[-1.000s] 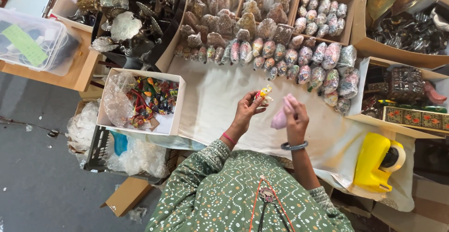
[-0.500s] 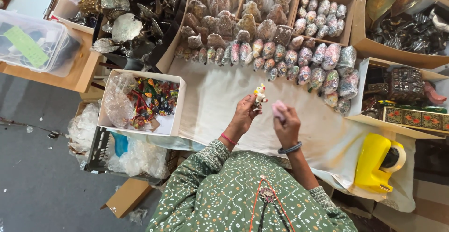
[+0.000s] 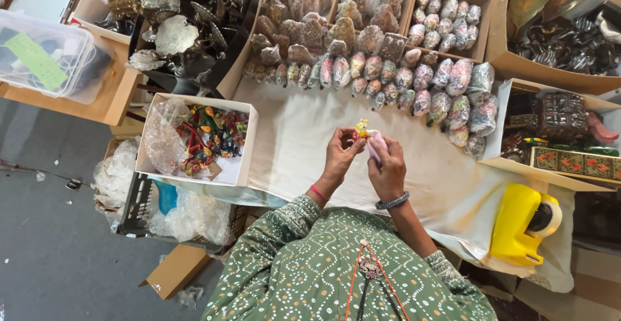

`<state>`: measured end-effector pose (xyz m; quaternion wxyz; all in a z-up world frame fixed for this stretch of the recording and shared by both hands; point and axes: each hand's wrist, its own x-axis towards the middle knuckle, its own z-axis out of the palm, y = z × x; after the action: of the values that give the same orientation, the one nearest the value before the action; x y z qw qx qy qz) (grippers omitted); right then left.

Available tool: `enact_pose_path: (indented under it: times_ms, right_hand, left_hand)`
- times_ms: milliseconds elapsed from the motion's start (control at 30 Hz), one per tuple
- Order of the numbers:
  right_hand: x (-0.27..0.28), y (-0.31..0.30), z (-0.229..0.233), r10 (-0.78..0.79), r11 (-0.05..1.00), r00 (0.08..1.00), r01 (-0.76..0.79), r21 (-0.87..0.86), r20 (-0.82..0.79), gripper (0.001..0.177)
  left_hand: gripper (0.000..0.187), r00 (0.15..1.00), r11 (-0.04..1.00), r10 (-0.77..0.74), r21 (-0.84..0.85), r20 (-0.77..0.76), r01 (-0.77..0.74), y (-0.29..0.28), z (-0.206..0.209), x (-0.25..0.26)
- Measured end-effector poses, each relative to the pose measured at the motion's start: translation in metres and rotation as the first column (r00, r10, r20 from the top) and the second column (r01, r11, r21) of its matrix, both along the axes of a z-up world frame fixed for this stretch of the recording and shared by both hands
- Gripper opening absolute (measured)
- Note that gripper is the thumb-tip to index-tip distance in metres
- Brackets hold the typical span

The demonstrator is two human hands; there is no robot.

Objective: The person picks up small, colorful figurines from a box, wipes them with a pink cloth, and wraps them in bubble wrap. They then secure the wrapped items with tape from a yellow dispenser and place them on the table among other wrapped items.

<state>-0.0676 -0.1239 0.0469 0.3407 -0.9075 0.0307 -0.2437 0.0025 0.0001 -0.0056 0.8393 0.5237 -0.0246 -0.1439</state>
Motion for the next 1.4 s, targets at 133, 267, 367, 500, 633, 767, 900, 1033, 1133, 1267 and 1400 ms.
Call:
enact_pose_path:
  times_ms: [133, 267, 367, 500, 633, 767, 900, 1033, 1133, 1267, 1400]
  right_hand:
    - [-0.001, -0.002, 0.004, 0.051, 0.985, 0.998, -0.042, 0.165, -0.047, 0.046]
    - [0.012, -0.01, -0.019, 0.093, 0.852, 0.995, -0.097, 0.515, 0.034, 0.045]
    - [0.02, -0.011, -0.027, 0.192, 0.711, 0.981, -0.166, 0.683, 0.038, 0.054]
    - [0.019, -0.023, -0.037, 0.185, 0.641, 0.983, -0.128, 0.757, 0.009, 0.059]
    - [0.007, -0.03, -0.038, 0.191, 0.594, 0.981, -0.084, 0.8, -0.039, 0.054]
    - [0.0, -0.037, -0.028, 0.234, 0.585, 0.971, -0.093, 0.806, -0.057, 0.048]
    - [-0.004, -0.056, -0.033, 0.295, 0.668, 0.954, -0.172, 0.724, -0.046, 0.045]
    - [-0.006, -0.066, -0.044, 0.304, 0.581, 0.948, -0.106, 0.807, -0.095, 0.042]
    - [-0.009, -0.062, -0.042, 0.19, 0.766, 0.982, -0.145, 0.626, -0.006, 0.033]
    - [-0.017, -0.046, -0.014, 0.094, 0.96, 0.996, -0.093, 0.264, 0.007, 0.046]
    - [-0.033, -0.052, -0.005, 0.124, 0.99, 0.983, -0.113, -0.087, 0.134, 0.05]
  left_hand:
    - [0.041, 0.996, 0.988, 0.067, 0.135, 0.056, -0.074, 0.001, 0.007, 0.001]
    - [0.046, 0.969, 0.906, 0.053, 0.396, 0.24, -0.147, -0.001, 0.029, -0.008]
    - [0.059, 0.947, 0.915, -0.065, 0.397, 0.313, -0.068, -0.001, 0.047, -0.012]
    - [0.058, 0.921, 0.948, -0.23, 0.285, 0.313, 0.14, 0.002, 0.029, -0.011]
    - [0.046, 0.94, 0.954, -0.236, 0.244, 0.246, 0.175, 0.007, 0.012, -0.002]
    - [0.037, 0.926, 0.91, -0.208, 0.409, 0.316, 0.065, 0.006, 0.018, 0.002]
    - [0.058, 0.927, 0.92, -0.375, 0.114, -0.014, 0.374, 0.002, 0.008, 0.004]
    - [0.05, 0.911, 0.907, -0.412, 0.11, 0.03, 0.406, -0.006, -0.003, -0.001]
    - [0.047, 0.931, 0.927, -0.362, -0.094, 0.038, 0.364, -0.02, -0.005, -0.009]
    - [0.047, 0.978, 0.976, -0.208, -0.053, 0.028, 0.209, -0.033, 0.012, -0.015]
    - [0.042, 0.972, 0.964, -0.121, -0.259, -0.2, 0.067, -0.042, 0.005, -0.02]
